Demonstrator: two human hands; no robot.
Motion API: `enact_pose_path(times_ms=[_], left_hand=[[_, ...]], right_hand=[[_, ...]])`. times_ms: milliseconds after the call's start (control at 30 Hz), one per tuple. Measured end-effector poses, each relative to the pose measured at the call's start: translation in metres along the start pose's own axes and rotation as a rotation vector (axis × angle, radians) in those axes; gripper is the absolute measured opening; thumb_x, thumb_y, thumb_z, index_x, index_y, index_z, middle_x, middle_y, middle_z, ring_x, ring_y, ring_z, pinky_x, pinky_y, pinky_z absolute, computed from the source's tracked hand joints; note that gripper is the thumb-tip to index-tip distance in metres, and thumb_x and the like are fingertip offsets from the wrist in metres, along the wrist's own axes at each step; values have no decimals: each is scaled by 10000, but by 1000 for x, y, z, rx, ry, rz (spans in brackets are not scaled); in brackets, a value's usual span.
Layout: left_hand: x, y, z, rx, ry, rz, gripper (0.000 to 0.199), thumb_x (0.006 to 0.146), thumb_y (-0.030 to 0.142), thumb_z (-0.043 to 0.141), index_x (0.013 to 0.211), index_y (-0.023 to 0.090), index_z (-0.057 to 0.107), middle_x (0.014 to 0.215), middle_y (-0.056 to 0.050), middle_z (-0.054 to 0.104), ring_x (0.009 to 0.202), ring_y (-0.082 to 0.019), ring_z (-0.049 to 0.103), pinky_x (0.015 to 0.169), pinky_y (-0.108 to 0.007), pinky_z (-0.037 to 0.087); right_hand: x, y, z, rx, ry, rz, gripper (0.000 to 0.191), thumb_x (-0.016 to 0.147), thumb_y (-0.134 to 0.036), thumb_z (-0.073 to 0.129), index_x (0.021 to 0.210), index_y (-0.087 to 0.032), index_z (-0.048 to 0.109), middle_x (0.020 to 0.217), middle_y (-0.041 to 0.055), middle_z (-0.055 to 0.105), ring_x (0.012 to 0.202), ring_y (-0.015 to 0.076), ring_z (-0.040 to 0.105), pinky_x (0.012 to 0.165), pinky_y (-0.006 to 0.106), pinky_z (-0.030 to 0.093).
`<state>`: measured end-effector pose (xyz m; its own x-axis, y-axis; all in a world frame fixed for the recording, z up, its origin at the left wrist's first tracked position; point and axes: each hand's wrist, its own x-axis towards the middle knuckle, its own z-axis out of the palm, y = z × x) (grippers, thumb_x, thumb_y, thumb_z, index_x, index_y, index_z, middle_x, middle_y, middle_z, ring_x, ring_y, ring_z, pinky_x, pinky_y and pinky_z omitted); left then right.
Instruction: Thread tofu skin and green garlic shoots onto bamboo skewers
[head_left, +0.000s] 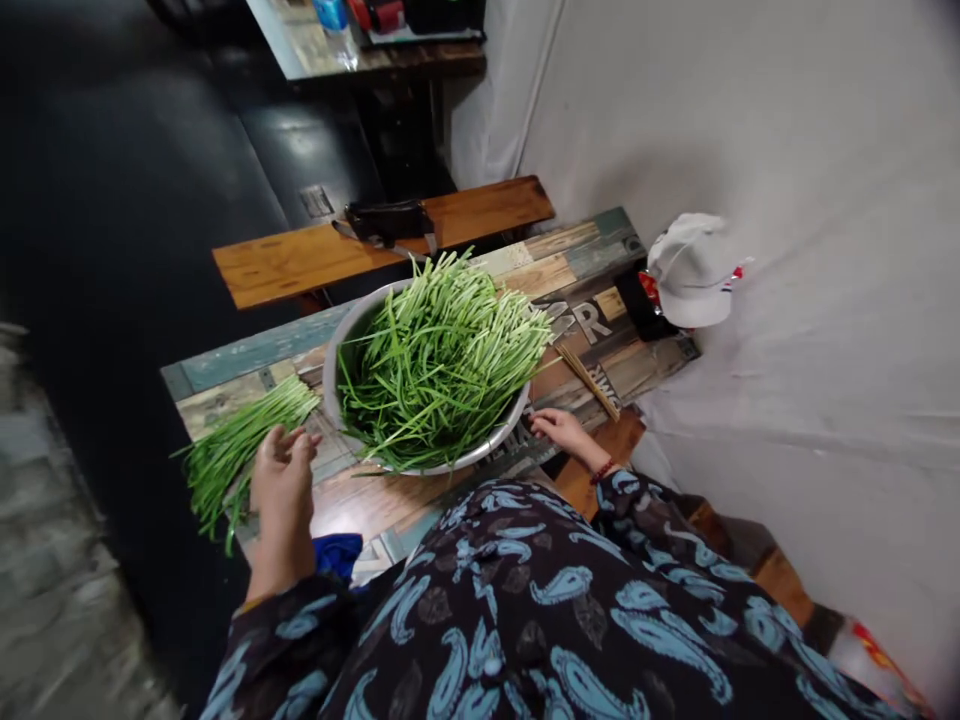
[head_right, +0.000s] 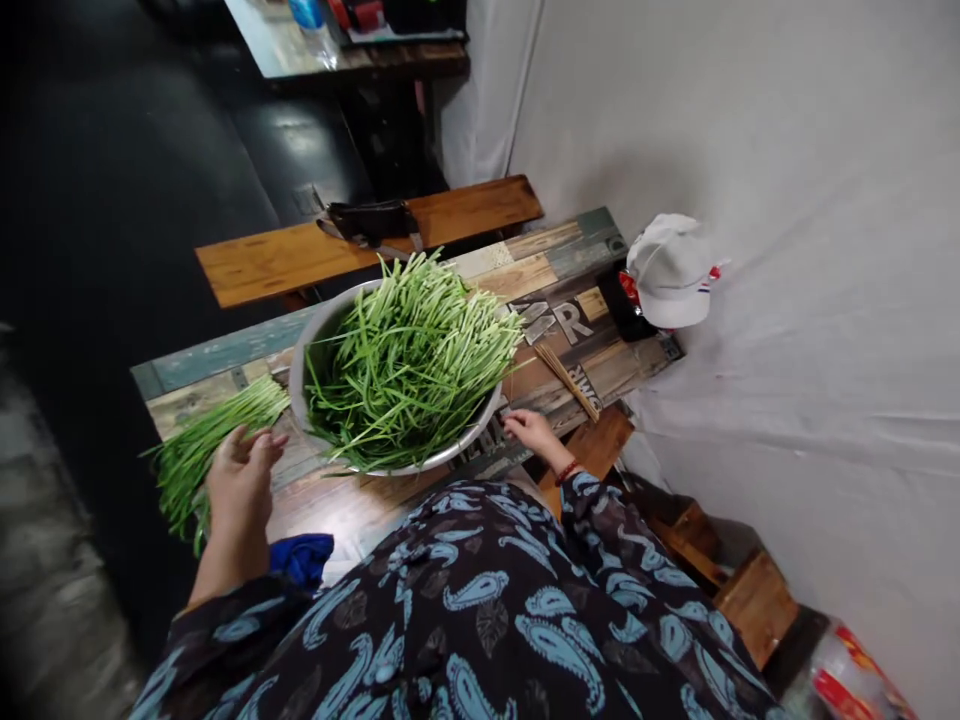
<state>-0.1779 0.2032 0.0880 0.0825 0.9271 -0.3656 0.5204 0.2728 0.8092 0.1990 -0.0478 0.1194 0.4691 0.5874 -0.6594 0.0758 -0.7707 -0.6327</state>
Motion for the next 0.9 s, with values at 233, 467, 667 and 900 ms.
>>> enact_pose_path(times_ms=[233,467,667,900], left_hand=[[-92,66,65,-26,-33,-63,545,829,451,580,1292,165,544,1147,-138,708,963,-236,718,936,-443,560],[-155,108,116,382,65,207,393,889,321,541,1253,186,600,1180,-144,693,1104,-247,663,1014,-426,516],[-189,129,151,454,62,407,374,945,309,500,1285,182,593,1235,-151,671,1184,-259,613,1056,-434,486],[-202,134,200,436,-46,447,337,935,265,549,1239,137,621,1160,-141,703,1105,-243,655,981,-405,536]], right_hand=[[63,65,-105,-145,196,-70,368,796,-389,545,1008,-136,708,972,139,733,871,240,658,824,381,518],[125,96,-143,-320,345,-180,523,750,-344,563,1164,-38,652,1137,262,663,1111,341,557,1005,472,405],[140,110,-146,-394,234,-255,474,744,-451,514,952,-91,742,960,195,741,892,299,633,815,380,470],[137,105,-166,-522,57,-368,579,708,-598,486,833,-124,795,775,157,756,670,280,633,593,323,406]])
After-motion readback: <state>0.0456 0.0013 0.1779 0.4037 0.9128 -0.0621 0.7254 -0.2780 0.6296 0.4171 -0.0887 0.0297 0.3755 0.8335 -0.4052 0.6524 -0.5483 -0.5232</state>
